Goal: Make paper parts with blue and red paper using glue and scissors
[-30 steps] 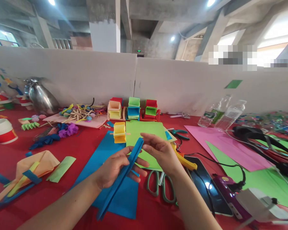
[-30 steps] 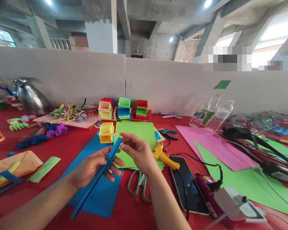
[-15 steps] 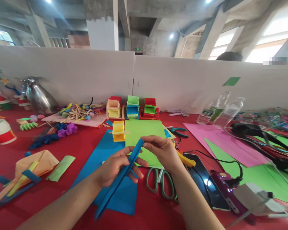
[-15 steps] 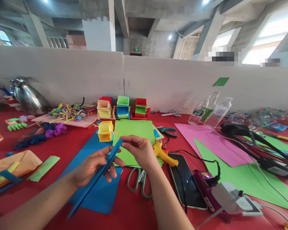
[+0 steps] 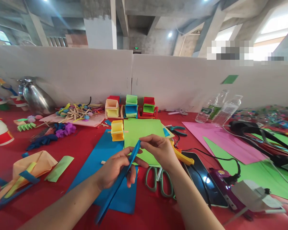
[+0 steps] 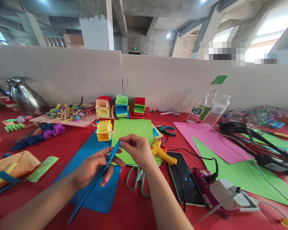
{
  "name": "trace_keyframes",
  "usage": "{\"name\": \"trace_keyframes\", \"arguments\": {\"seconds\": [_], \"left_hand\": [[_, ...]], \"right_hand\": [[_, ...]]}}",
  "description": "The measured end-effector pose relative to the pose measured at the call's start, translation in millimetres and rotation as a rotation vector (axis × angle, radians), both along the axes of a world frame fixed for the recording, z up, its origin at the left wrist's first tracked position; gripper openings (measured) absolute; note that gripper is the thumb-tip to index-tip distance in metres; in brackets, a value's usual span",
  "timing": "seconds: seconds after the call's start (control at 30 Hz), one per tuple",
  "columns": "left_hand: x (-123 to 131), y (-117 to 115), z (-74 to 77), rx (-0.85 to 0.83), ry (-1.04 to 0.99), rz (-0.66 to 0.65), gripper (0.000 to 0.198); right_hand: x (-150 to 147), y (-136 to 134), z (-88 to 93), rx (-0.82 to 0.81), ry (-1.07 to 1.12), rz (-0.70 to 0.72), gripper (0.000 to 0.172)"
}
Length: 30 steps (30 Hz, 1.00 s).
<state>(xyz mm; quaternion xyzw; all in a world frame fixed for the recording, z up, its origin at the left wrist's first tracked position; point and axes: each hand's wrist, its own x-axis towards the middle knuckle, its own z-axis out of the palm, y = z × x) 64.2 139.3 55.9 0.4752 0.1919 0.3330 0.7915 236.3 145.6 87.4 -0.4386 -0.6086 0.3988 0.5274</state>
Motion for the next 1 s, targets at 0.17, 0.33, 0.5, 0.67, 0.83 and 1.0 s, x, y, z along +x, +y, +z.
{"name": "trace_keyframes", "arguments": {"seconds": [0.17, 0.33, 0.5, 0.67, 0.83, 1.0], "left_hand": [[4, -4, 1.9, 0.012, 0.045, 0.068, 0.032], [7, -8, 0.2, 0.222, 0.165, 0.089, 0.036], [9, -9, -3.9, 0.290, 0.283, 0.128, 0.031], [10, -11, -1.6, 0.278, 0.277, 0.131, 0.028], [11, -10, -3.6, 0.272, 0.245, 0.124, 0.025], [10, -8, -5.7, 0.248, 0.225, 0.132, 0.024]], "right_hand": [[-3, 3, -4.3, -0.043, 0.044, -0.014, 0.014], [-6, 4, -6.1, -0.069, 0.067, -0.020, 0.013], [-9, 5, -7.1, -0.086, 0.047, -0.048, 0.010], [-10, 5, -9.2, -0.085, 0.021, -0.060, 0.011], [-9, 3, -9.1, -0.095, 0.054, 0.027, 0.017], [-11, 1, -7.8, -0.126, 0.073, 0.153, 0.029]]}}
